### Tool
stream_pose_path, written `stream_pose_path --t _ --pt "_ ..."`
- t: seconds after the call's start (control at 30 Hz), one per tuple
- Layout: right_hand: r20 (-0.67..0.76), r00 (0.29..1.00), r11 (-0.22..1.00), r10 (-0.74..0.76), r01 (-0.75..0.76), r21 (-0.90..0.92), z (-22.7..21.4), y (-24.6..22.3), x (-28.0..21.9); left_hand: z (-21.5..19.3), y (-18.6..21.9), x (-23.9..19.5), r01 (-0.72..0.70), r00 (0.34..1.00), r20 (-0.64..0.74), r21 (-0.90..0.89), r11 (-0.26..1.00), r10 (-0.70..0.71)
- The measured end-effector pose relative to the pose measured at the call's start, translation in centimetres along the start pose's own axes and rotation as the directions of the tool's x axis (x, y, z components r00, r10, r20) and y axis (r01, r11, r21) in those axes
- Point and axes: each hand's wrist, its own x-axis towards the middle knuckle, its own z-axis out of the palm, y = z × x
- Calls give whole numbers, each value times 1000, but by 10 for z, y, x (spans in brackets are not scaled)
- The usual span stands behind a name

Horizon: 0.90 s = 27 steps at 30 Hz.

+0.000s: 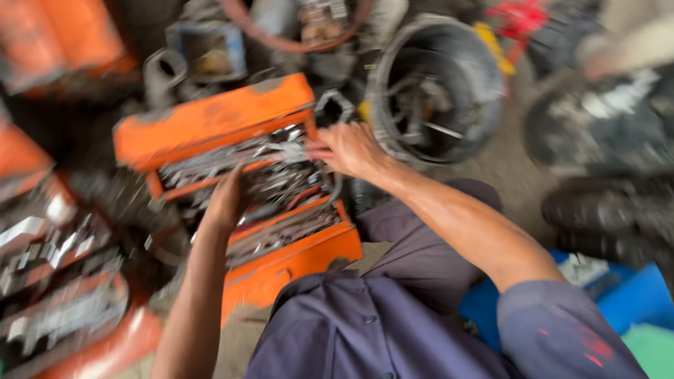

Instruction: The person opens drawers of an orange toolbox, picks up various wrenches and sockets, and places them into a black bucket. The person then closes the toolbox drawers and locks the toolbox with a key.

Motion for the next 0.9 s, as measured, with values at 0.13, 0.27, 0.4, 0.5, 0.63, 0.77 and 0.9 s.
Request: stream_pose_path --t 0.13,0.27,0.4,0.5,0.63,0.77,0.9 --pt "-155 894 905 420 -398 152 -54 39 0 -41 -74 0 -124 929 -135 767 630 346" --pt "-156 641 614 751 -592 522 -117 111 -25 -42 -127 -28 -183 827 105 979 88 553" --pt "82 394 185 915 -592 784 -128 177 -69 -23 -144 -59 -120 845 142 990 -76 516" --pt "191 299 56 935 -656 753 -110 212 -88 -19 -138 -64 -99 839 145 988 -115 525" --pt "272 205 13 940 -820 573 -85 238 -98 -13 -136 -64 -59 853 124 988 -141 507" --pt "327 108 -46 939 -903 428 -71 249 -102 -7 -137 -67 -22 865 85 991 -133 494" --pt "337 57 -108 940 -886 450 -66 257 -100 -6 -132 -66 -2 874 74 989 -149 480"
